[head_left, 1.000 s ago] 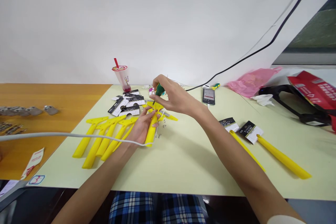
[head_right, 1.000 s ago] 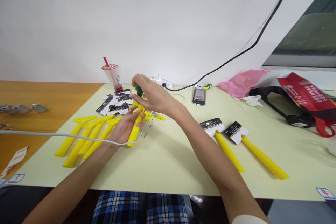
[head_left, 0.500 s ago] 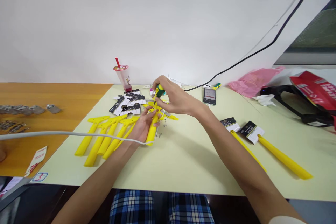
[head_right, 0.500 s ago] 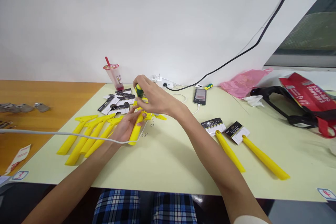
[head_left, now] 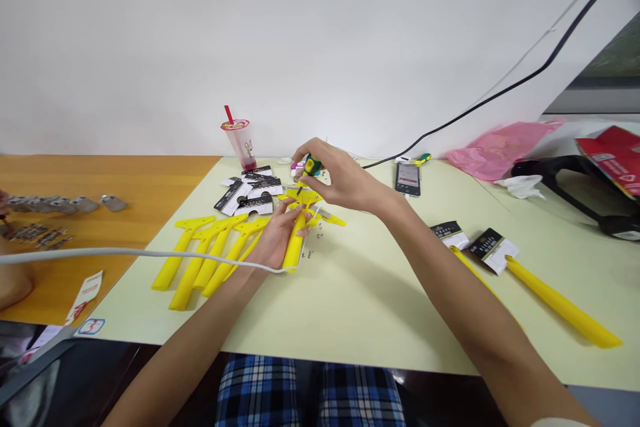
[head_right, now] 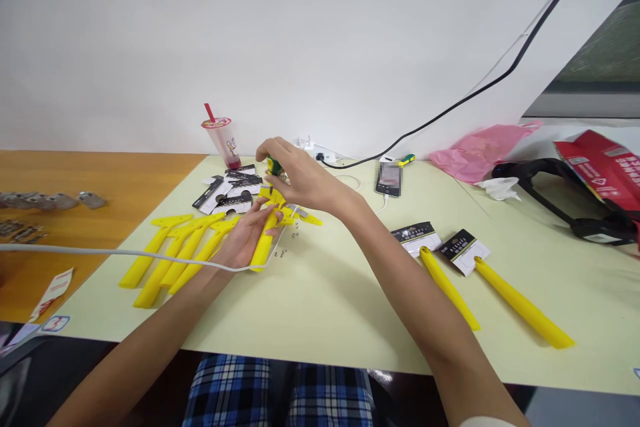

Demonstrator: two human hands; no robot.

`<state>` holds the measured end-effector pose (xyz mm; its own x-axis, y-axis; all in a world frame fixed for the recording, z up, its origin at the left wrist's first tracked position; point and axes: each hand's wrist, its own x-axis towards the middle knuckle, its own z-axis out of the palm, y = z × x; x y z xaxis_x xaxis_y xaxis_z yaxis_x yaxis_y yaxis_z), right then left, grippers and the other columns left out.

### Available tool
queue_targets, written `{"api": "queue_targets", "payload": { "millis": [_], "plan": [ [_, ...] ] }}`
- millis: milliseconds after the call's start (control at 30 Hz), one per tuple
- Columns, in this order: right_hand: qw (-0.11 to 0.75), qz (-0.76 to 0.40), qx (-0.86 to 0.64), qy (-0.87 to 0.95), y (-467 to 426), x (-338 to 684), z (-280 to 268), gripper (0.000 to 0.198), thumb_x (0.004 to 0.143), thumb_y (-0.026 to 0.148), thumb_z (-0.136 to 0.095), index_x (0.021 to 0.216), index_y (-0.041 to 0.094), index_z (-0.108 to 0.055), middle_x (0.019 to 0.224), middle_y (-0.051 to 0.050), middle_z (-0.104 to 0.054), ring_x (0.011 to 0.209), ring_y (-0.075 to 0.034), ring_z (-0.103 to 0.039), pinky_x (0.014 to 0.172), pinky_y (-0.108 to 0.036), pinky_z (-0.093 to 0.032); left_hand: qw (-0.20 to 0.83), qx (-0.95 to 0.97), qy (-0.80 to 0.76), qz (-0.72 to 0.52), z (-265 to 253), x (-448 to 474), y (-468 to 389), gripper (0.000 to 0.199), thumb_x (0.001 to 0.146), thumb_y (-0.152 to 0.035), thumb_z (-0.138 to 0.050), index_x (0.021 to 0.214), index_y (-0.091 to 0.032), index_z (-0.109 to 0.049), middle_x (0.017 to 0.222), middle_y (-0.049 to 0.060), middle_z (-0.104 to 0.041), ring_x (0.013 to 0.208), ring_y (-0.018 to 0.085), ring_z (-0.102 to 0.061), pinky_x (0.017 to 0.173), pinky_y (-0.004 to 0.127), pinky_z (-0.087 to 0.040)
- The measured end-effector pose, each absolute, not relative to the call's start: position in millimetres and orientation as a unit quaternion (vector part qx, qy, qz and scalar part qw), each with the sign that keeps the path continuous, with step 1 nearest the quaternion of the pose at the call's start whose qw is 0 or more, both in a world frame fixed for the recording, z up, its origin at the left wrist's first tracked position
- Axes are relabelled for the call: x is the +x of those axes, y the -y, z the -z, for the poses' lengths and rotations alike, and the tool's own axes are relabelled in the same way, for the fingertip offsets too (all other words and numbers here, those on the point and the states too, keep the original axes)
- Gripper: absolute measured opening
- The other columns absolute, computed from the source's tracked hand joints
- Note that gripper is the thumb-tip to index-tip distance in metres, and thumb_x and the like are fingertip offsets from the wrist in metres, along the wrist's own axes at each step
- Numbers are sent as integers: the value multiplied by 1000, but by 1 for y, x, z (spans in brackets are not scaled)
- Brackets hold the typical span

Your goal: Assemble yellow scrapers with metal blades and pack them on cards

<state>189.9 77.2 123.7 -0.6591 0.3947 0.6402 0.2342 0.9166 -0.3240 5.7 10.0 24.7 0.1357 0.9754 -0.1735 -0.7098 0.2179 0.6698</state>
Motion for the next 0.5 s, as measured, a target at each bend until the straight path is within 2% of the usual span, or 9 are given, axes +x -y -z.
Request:
{"api": "queue_targets", "payload": {
  "millis": [133,333,500],
  "plan": [
    [371,-109,-194,902,-76,188,-123,11,109,30,-60,116,27,-53,114,-8,-68,93,-24,-65,87,-42,-55,723,221,-296,-583,-26,6,-10,42,83,-6,-87,107,-24,-57,110,3,-74,83,13,-72,50,17,-45],
    [355,-156,-174,905,-74,186,-122,16,105,21,-58,120,25,-53,116,-9,-71,95,-23,-65,86,-38,-53,719,216,-307,-584,-24,5,-12,45,81,-5,-87,106,-25,-56,105,1,-72,82,13,-72,50,17,-43],
    [371,-127,-207,896,-74,182,-122,14,106,29,-63,115,26,-53,109,-7,-73,89,-23,-65,84,-37,-52,719,239,-297,-582,-19,5,-13,46,80,-8,-90,107,-25,-58,109,2,-71,84,13,-71,50,17,-43]
  ]
}}
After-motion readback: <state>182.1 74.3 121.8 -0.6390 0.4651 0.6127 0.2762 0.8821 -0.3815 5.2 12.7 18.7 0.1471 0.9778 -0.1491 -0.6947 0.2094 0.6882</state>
